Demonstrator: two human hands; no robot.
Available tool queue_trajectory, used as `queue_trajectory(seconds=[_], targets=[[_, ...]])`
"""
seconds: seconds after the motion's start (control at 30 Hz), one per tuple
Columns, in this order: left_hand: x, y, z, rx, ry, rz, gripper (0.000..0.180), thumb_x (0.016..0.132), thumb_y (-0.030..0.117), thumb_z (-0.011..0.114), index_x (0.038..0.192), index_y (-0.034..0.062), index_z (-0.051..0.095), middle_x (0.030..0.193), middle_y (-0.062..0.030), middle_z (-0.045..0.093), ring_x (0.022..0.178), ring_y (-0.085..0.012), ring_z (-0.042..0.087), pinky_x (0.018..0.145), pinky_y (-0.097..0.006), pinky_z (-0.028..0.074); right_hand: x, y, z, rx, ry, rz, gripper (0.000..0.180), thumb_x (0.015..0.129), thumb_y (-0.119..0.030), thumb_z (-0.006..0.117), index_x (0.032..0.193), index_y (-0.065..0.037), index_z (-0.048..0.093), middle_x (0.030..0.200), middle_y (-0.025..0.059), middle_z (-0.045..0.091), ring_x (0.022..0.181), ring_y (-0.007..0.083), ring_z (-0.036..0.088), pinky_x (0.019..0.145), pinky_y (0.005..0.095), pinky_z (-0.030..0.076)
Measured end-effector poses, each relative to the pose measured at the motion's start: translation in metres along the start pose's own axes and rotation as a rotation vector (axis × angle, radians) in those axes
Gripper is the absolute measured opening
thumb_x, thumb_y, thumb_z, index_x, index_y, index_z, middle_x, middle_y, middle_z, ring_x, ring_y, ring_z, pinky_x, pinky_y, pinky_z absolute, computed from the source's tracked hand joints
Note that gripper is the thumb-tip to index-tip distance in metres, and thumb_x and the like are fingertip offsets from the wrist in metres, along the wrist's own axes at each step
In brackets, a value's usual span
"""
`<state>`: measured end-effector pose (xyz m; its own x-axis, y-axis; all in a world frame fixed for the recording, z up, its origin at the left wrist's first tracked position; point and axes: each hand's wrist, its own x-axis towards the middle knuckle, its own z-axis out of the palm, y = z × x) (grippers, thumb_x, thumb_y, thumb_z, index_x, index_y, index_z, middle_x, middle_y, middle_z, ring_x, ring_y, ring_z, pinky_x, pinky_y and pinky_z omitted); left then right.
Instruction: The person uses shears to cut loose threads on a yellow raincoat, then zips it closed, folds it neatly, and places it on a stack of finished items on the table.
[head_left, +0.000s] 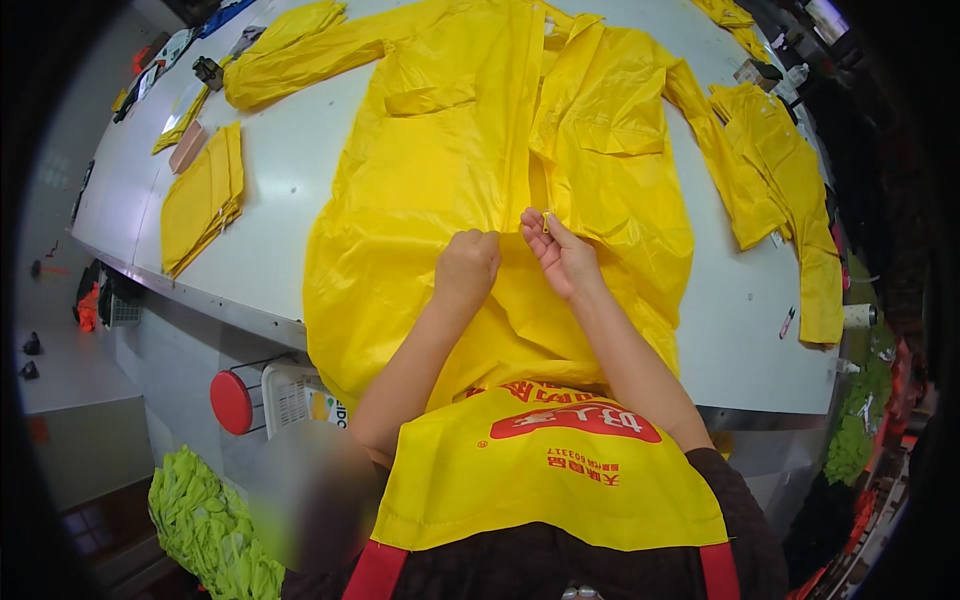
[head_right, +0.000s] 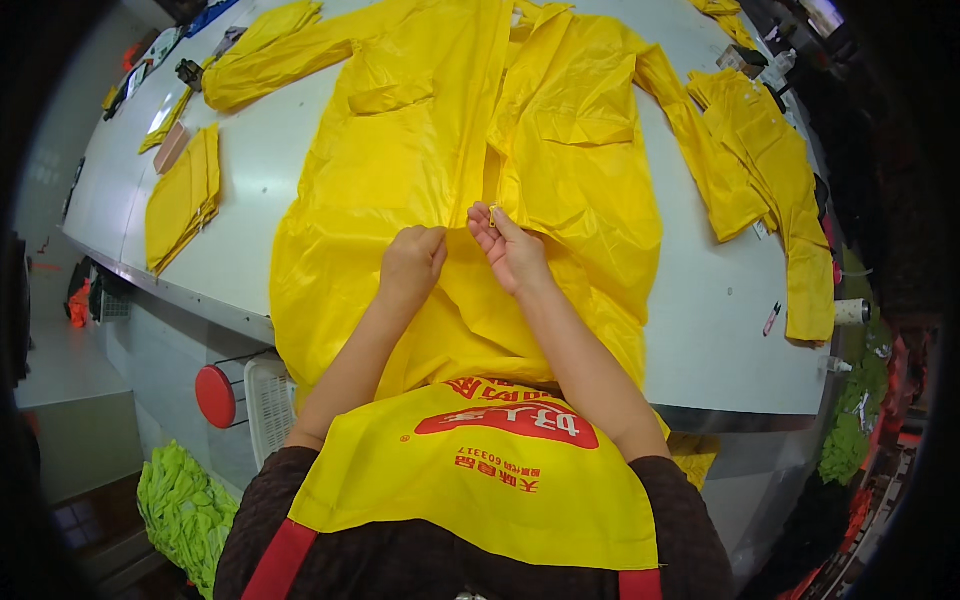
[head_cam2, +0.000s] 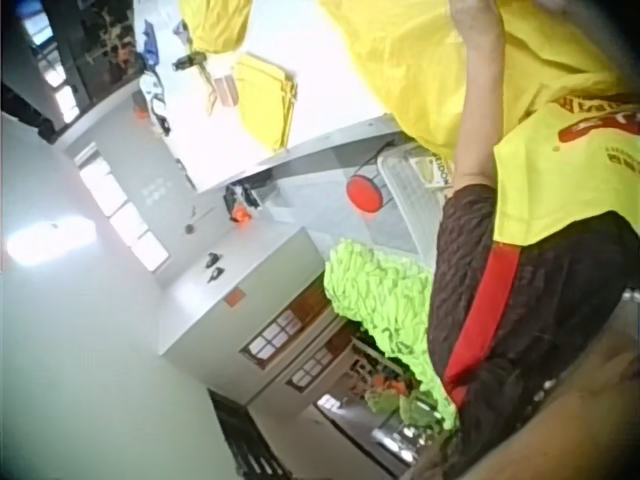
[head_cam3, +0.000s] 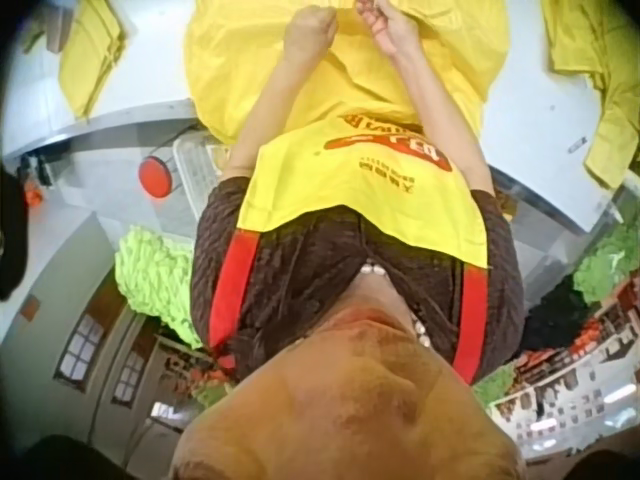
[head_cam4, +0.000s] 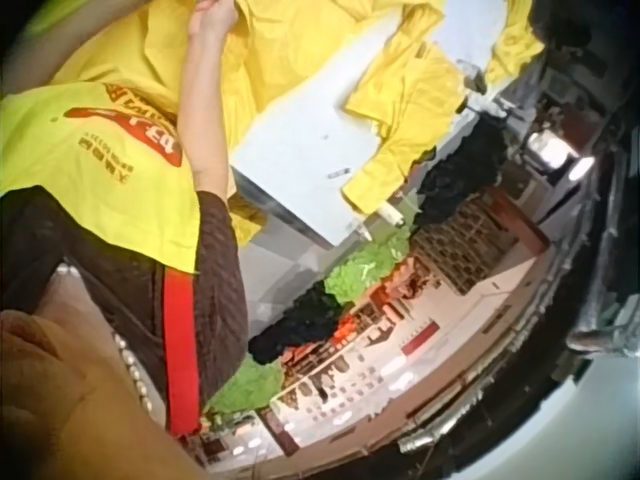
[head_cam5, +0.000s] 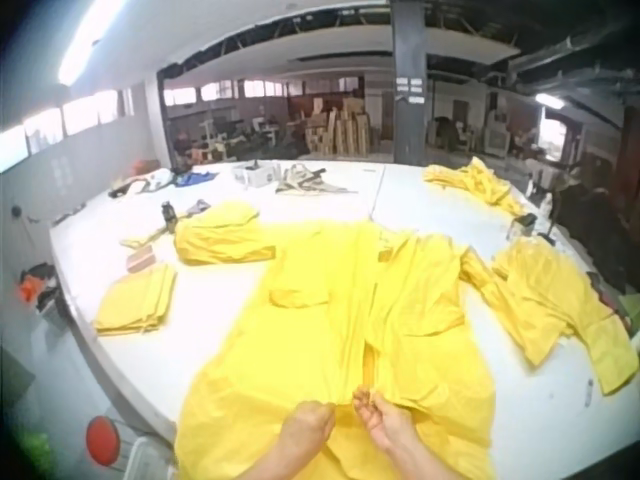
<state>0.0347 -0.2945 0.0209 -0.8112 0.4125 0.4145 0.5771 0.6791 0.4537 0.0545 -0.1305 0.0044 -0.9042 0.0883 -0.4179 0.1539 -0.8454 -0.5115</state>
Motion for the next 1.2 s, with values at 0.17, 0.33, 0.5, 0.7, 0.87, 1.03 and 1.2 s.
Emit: queue_trajectory(seconds=[0.17, 0.33, 0.5, 0.7, 0.87, 1.03, 1.2], targets=[[-0.009, 0.017, 0.001, -0.114, 0.011, -0.008, 0.009, 0.075, 0.007, 0.061, 0.084, 0.0043, 0.063, 0.07, -0.0119, 0.058, 0.067, -0.0293, 0.057, 0.059, -0.038, 0.046, -0.012, -0.003, -0.006, -0.264, 0.034, 0.092, 0.027, 0.092, -0.015, 0.051, 0.109, 0.005, 0.049, 0.111, 0.0159, 0.056, 0.099, 0.0228, 0.058, 0.087, 0.0327, 0.049], [-0.02, 0.033, 0.014, -0.213, -0.002, -0.036, 0.011, 0.075, 0.007, 0.062, 0.086, 0.0044, 0.063, 0.07, -0.0124, 0.058, 0.067, -0.0289, 0.057, 0.059, -0.037, 0.047, -0.021, -0.006, -0.011, -0.195, -0.056, 0.148, 0.022, 0.089, -0.013, 0.055, 0.107, -0.001, 0.053, 0.104, 0.0096, 0.06, 0.094, 0.0192, 0.059, 0.081, 0.0301, 0.049], [-0.027, 0.046, 0.018, -0.246, 0.033, -0.032, 0.014, 0.077, 0.009, 0.062, 0.09, 0.0032, 0.063, 0.076, -0.0136, 0.059, 0.07, -0.0283, 0.058, 0.061, -0.036, 0.047, -0.015, 0.002, -0.025, -0.239, 0.062, 0.104, 0.019, 0.085, -0.009, 0.06, 0.104, -0.006, 0.057, 0.097, 0.0055, 0.062, 0.087, 0.0158, 0.059, 0.076, 0.0286, 0.049], [-0.073, 0.063, -0.015, -1.214, -0.501, -0.818, 0.024, 0.086, 0.017, 0.059, 0.107, 0.0051, 0.057, 0.101, -0.0091, 0.058, 0.088, -0.0208, 0.057, 0.074, -0.032, 0.046, -0.025, -0.004, -0.01, -0.146, 0.08, 0.007, 0.022, 0.084, -0.008, 0.061, 0.106, -0.006, 0.056, 0.098, 0.0061, 0.062, 0.088, 0.0161, 0.06, 0.076, 0.0285, 0.05], [-0.049, 0.051, -0.004, -2.063, 0.087, -1.236, 0.03, 0.084, 0.02, 0.062, 0.11, 0.0072, 0.053, 0.1, -0.0059, 0.06, 0.091, -0.0166, 0.056, 0.076, -0.029, 0.046, -0.041, -0.007, -0.003, -0.114, 0.088, 0.038, 0.022, 0.087, -0.007, 0.056, 0.109, -0.004, 0.054, 0.102, 0.0079, 0.061, 0.09, 0.017, 0.06, 0.079, 0.029, 0.052], [-0.015, 0.031, 0.024, -1.827, -0.375, -1.187, 0.022, 0.084, 0.023, 0.063, 0.099, 0.0086, 0.058, 0.089, -0.0027, 0.061, 0.076, -0.0113, 0.055, 0.06, -0.023, 0.046, -0.057, -0.003, -0.014, -0.158, 0.089, 0.009, 0.021, 0.086, -0.007, 0.057, 0.107, -0.003, 0.055, 0.1, 0.0078, 0.061, 0.088, 0.0165, 0.06, 0.076, 0.028, 0.053], [-0.013, 0.042, 0.032, -1.719, -0.675, -1.234, 0.017, 0.083, 0.024, 0.064, 0.094, 0.0116, 0.061, 0.083, 0.0017, 0.06, 0.068, -0.0075, 0.052, 0.051, -0.019, 0.041, -0.07, -0.012, -0.033, -0.223, 0.121, 0.029, 0.017, 0.085, -0.008, 0.059, 0.102, -0.006, 0.058, 0.096, 0.0049, 0.062, 0.085, 0.0142, 0.059, 0.07, 0.0258, 0.051]])
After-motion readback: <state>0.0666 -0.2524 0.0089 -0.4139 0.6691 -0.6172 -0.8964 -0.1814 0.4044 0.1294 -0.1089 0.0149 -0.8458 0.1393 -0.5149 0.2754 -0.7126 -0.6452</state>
